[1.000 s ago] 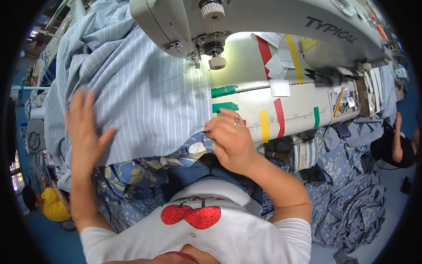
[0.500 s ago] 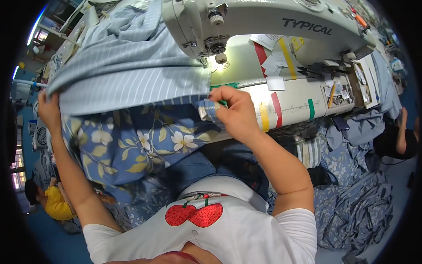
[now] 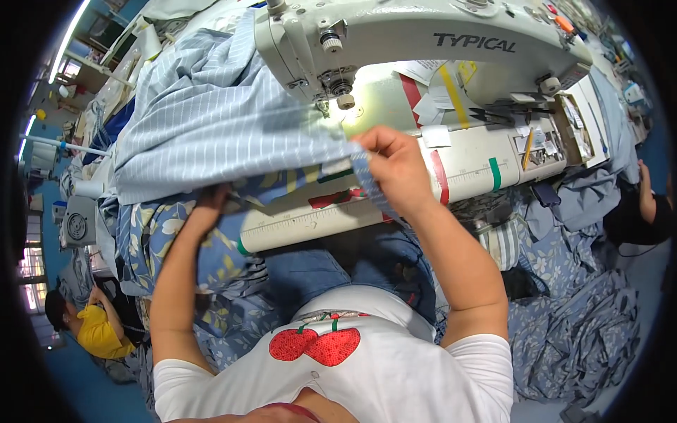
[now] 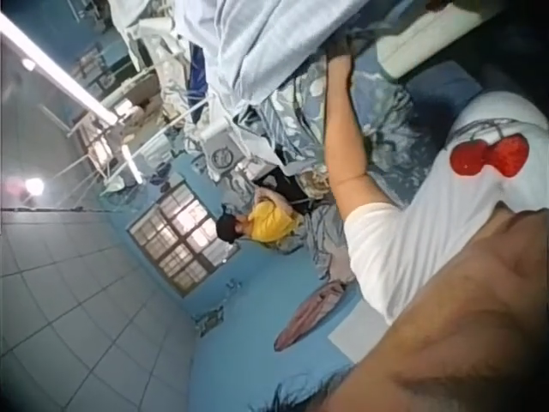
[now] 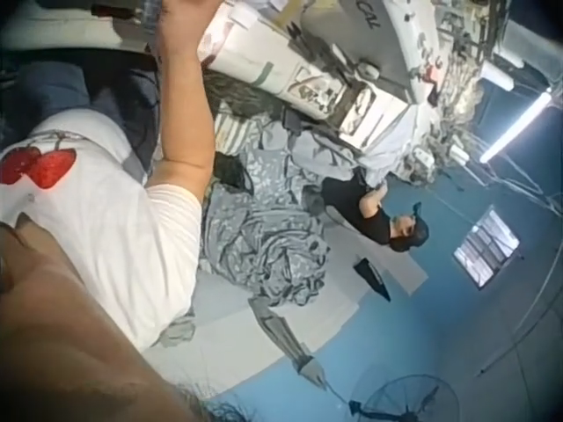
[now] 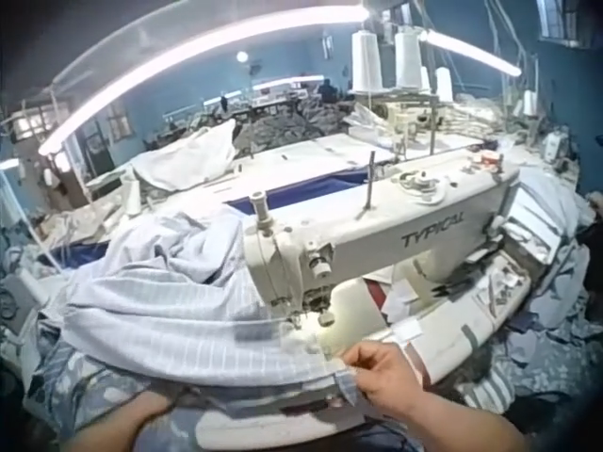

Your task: Sewing fabric pieces together using an industrial sewing machine in a factory workshop.

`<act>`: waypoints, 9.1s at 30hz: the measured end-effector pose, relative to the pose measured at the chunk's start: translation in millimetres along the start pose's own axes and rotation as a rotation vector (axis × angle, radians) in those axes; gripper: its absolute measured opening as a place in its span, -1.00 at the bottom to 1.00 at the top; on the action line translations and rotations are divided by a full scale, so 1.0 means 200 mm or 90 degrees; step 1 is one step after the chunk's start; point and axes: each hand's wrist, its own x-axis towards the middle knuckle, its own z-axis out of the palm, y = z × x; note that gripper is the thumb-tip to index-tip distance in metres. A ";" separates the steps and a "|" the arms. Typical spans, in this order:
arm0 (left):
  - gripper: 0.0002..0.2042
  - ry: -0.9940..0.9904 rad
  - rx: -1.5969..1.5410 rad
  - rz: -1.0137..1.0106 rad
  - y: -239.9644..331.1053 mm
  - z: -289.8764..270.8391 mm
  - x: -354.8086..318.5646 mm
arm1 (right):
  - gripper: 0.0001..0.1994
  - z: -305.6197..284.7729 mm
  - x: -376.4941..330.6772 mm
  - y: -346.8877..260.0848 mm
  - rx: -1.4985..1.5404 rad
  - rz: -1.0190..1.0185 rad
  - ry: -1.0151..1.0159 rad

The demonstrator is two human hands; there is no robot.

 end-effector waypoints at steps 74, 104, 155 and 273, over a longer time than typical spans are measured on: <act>-0.81 0.197 0.103 0.569 0.66 0.43 0.88 | -0.76 -0.01 -0.28 0.24 -0.703 -0.389 -0.190; -0.80 -0.113 0.086 0.324 0.96 0.08 0.83 | -0.82 -0.01 0.17 0.21 -0.783 -0.373 -0.190; -0.73 0.037 0.180 0.785 0.58 0.42 0.30 | -0.71 -0.01 0.05 0.20 -0.871 -0.375 -0.172; -0.69 0.161 0.308 0.695 0.69 0.37 0.46 | -0.80 -0.05 0.47 -0.01 -1.004 -0.283 -0.115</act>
